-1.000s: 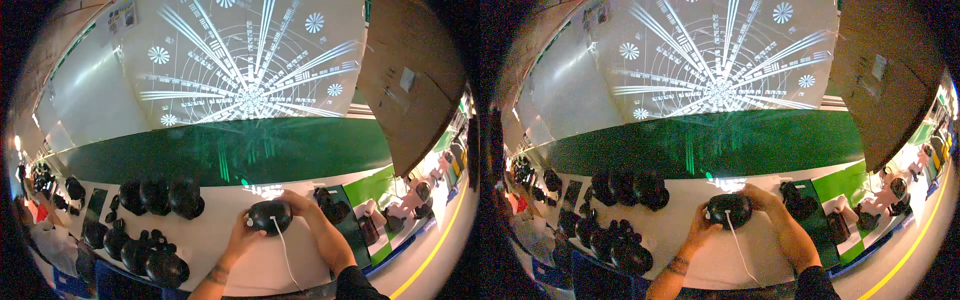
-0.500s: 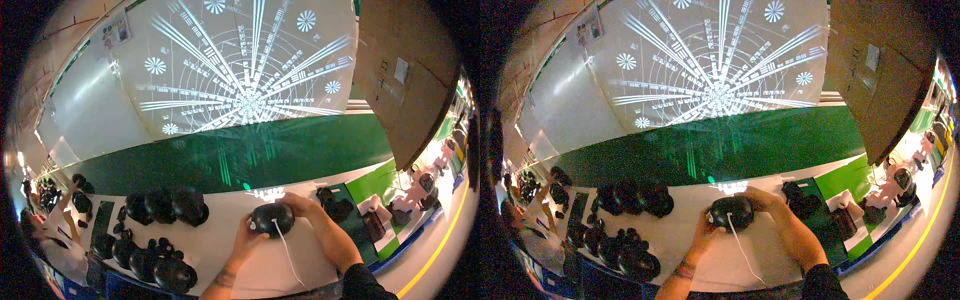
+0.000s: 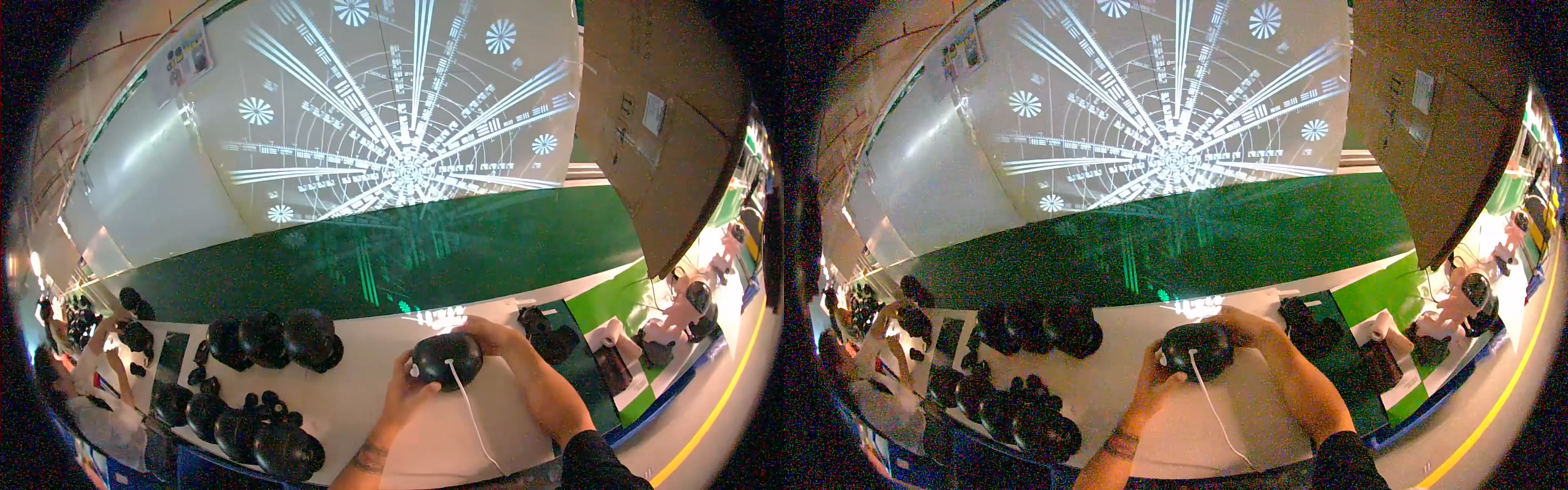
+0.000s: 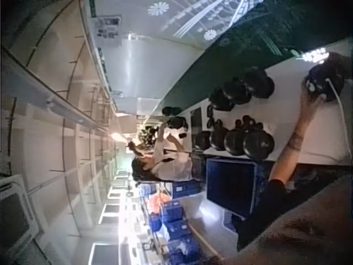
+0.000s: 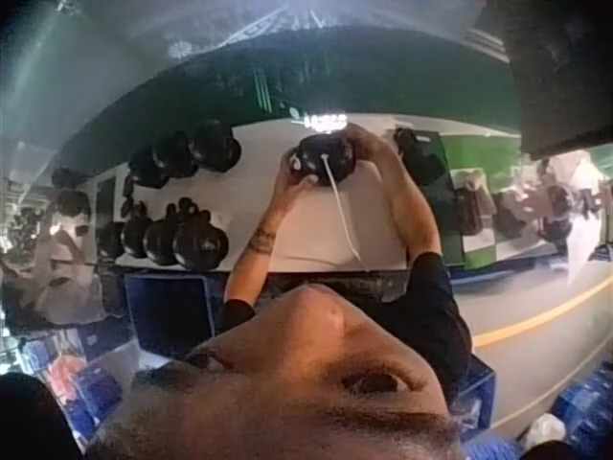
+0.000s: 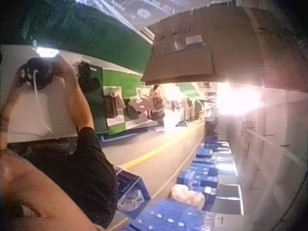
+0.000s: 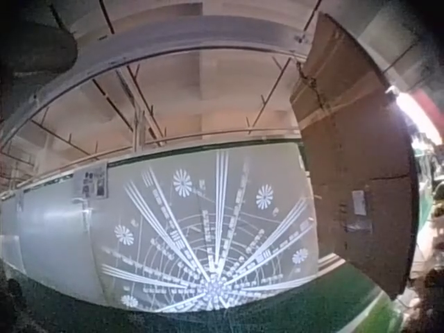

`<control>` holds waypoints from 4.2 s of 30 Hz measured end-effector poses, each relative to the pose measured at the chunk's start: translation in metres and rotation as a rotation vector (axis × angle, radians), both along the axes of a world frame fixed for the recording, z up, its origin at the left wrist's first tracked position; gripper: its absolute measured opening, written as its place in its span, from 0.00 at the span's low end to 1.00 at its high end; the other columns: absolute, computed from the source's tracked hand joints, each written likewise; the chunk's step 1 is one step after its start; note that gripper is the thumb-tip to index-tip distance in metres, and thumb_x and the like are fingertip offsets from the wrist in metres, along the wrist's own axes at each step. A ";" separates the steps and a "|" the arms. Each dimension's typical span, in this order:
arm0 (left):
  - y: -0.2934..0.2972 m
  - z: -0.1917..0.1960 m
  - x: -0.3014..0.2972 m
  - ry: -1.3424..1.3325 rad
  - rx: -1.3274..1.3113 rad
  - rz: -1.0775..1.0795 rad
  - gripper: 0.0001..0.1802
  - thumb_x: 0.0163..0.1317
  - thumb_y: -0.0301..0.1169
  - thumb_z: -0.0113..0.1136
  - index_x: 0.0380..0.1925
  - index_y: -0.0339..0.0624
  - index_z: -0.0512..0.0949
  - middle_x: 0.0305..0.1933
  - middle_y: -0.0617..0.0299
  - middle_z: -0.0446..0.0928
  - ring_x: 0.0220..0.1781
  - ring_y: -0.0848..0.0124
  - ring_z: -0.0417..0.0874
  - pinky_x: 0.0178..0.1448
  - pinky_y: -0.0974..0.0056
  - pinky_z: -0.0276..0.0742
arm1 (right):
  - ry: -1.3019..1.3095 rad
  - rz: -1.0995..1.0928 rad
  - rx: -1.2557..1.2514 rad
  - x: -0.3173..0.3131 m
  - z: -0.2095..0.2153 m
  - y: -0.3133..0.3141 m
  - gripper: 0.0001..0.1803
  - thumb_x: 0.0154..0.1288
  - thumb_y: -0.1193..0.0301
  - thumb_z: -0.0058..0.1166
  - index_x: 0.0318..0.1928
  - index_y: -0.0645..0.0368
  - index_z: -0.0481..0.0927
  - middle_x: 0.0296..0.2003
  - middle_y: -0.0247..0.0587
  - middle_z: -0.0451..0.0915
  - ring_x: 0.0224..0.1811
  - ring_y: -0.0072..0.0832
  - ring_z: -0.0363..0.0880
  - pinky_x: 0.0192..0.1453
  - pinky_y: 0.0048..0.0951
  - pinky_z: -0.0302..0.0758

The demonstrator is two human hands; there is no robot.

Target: Testing and inspecting portable projectors on a factory assembly line.

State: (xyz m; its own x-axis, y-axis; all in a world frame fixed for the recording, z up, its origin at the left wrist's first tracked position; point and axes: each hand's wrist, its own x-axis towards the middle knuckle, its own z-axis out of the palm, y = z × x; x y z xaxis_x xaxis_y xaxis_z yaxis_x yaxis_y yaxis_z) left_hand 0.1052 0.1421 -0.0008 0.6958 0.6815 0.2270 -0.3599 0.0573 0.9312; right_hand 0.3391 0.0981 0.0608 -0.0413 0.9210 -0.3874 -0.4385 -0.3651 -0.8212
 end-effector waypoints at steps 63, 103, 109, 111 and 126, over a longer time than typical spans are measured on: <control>-0.003 0.005 0.002 -0.086 -0.081 -0.025 0.49 0.51 0.30 0.73 0.65 0.36 0.49 0.60 0.53 0.64 0.58 0.64 0.73 0.57 0.63 0.76 | -0.495 0.222 0.465 0.022 -0.050 0.019 0.20 0.66 0.66 0.55 0.55 0.61 0.72 0.46 0.39 0.80 0.45 0.24 0.80 0.50 0.28 0.79; -0.006 0.016 -0.008 -0.011 -0.081 -0.030 0.43 0.54 0.25 0.66 0.66 0.39 0.51 0.63 0.54 0.62 0.63 0.64 0.68 0.67 0.60 0.66 | -0.265 0.018 -0.009 -0.023 0.030 -0.004 0.27 0.61 0.66 0.57 0.61 0.59 0.71 0.46 0.36 0.80 0.42 0.18 0.80 0.42 0.21 0.78; -0.006 0.017 -0.012 -0.038 -0.064 -0.033 0.44 0.55 0.27 0.68 0.66 0.37 0.50 0.63 0.53 0.62 0.64 0.63 0.67 0.66 0.58 0.67 | -0.135 0.016 0.111 -0.018 0.002 0.003 0.21 0.63 0.64 0.56 0.54 0.59 0.74 0.43 0.38 0.81 0.39 0.22 0.81 0.41 0.26 0.80; -0.004 0.015 -0.013 -0.049 -0.030 -0.023 0.45 0.55 0.26 0.68 0.66 0.36 0.49 0.63 0.53 0.61 0.63 0.63 0.69 0.65 0.59 0.69 | -0.264 -0.092 0.010 -0.026 0.011 0.003 0.19 0.65 0.64 0.54 0.51 0.66 0.76 0.45 0.43 0.82 0.41 0.29 0.83 0.48 0.32 0.81; -0.003 0.008 -0.008 -0.069 -0.021 -0.031 0.45 0.55 0.30 0.69 0.66 0.36 0.50 0.62 0.52 0.64 0.62 0.65 0.70 0.64 0.61 0.69 | -0.240 0.206 0.465 0.010 -0.061 0.018 0.19 0.61 0.69 0.56 0.52 0.62 0.76 0.42 0.38 0.83 0.40 0.23 0.82 0.47 0.31 0.82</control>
State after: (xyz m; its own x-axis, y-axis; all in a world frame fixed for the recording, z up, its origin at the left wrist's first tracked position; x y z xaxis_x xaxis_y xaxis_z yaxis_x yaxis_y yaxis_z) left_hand 0.0968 0.1386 0.0070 0.6999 0.6647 0.2613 -0.4210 0.0885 0.9028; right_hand 0.3496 0.1165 0.0002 -0.1991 0.9793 0.0364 -0.1772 0.0005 -0.9842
